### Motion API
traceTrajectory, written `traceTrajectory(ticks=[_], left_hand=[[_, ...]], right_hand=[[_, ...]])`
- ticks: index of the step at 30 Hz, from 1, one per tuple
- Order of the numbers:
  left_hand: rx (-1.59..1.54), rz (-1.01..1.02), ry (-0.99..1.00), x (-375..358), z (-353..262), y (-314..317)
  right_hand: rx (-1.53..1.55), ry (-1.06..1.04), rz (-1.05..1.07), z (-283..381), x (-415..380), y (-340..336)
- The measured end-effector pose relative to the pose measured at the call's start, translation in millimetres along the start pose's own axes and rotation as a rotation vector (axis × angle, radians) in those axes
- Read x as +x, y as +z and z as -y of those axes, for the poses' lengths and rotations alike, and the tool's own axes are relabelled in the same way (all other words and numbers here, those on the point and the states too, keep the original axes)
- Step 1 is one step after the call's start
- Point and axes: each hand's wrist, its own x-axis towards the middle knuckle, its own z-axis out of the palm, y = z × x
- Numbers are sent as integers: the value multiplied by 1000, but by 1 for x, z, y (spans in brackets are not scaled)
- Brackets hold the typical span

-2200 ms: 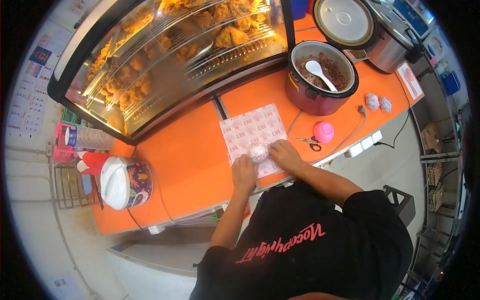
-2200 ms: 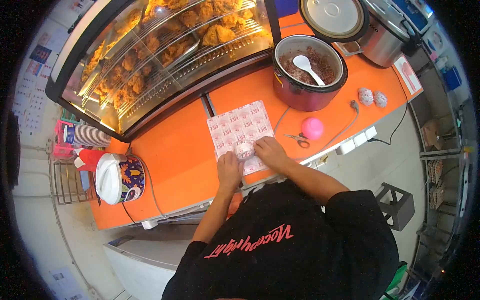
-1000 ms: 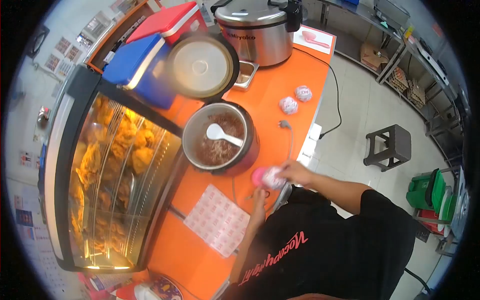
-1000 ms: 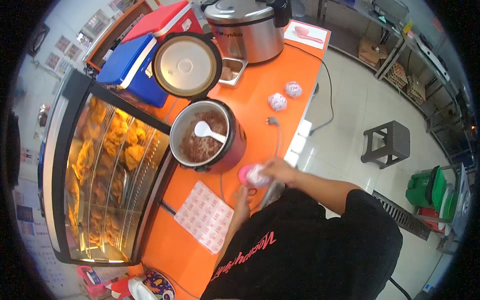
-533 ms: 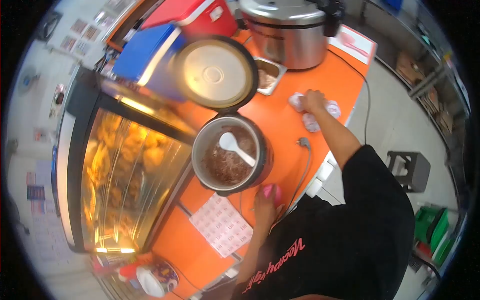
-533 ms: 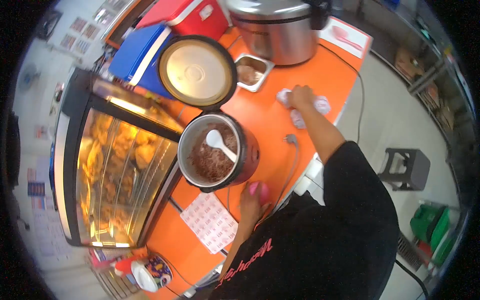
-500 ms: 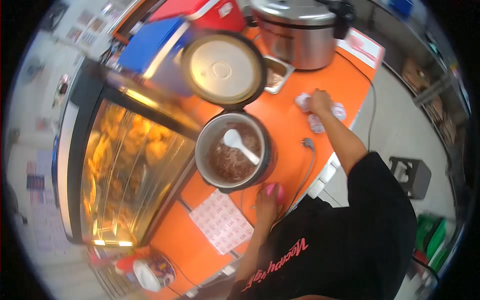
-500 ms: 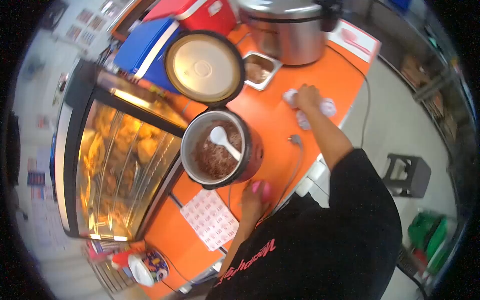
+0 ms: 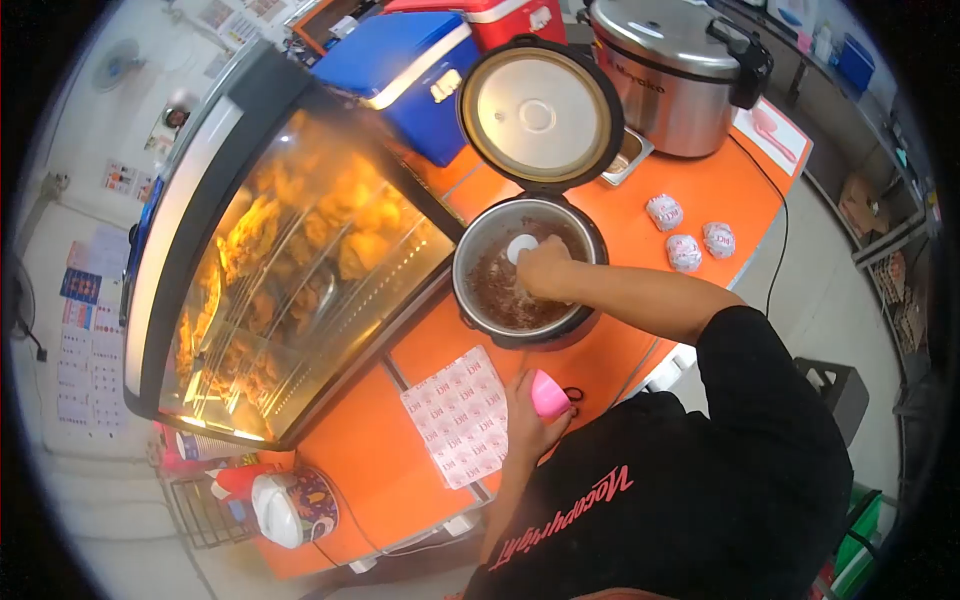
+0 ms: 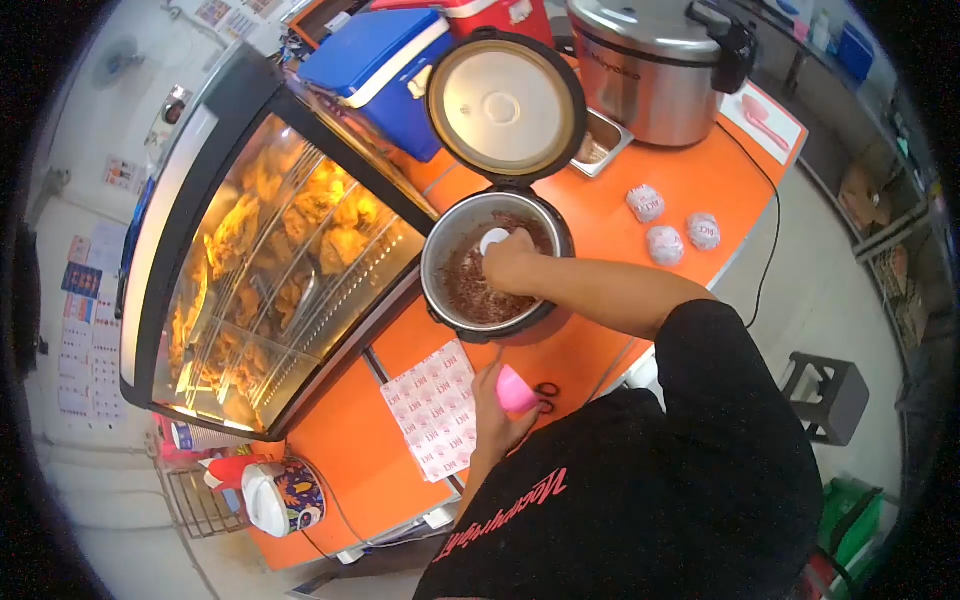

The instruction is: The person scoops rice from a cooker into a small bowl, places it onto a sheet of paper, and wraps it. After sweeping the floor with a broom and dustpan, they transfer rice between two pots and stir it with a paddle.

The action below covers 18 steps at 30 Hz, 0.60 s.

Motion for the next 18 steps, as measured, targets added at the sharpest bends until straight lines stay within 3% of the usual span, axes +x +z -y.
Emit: traceTrajectory(ticks=[2, 4, 7, 9, 10, 16, 18], left_hand=[[55, -81, 29, 2, -7, -12], [52, -112, 42, 11, -21, -27], [80, -87, 67, 27, -31, -44], [76, -47, 94, 37, -26, -49], [69, -55, 91, 41, -24, -51], [130, -71, 124, 52, -21, -53], [212, 15, 47, 53, -25, -57]], right_hand=[[164, 140, 232, 0, 0, -31], [94, 7, 105, -11, -9, -57], [-68, -26, 154, -16, -7, -87], [-336, -88, -118, -10, -22, -106], [-345, -93, -115, -4, -26, -111], [-477, -92, 177, 10, -16, -85], [-380, -76, 149, -9, -3, -62]])
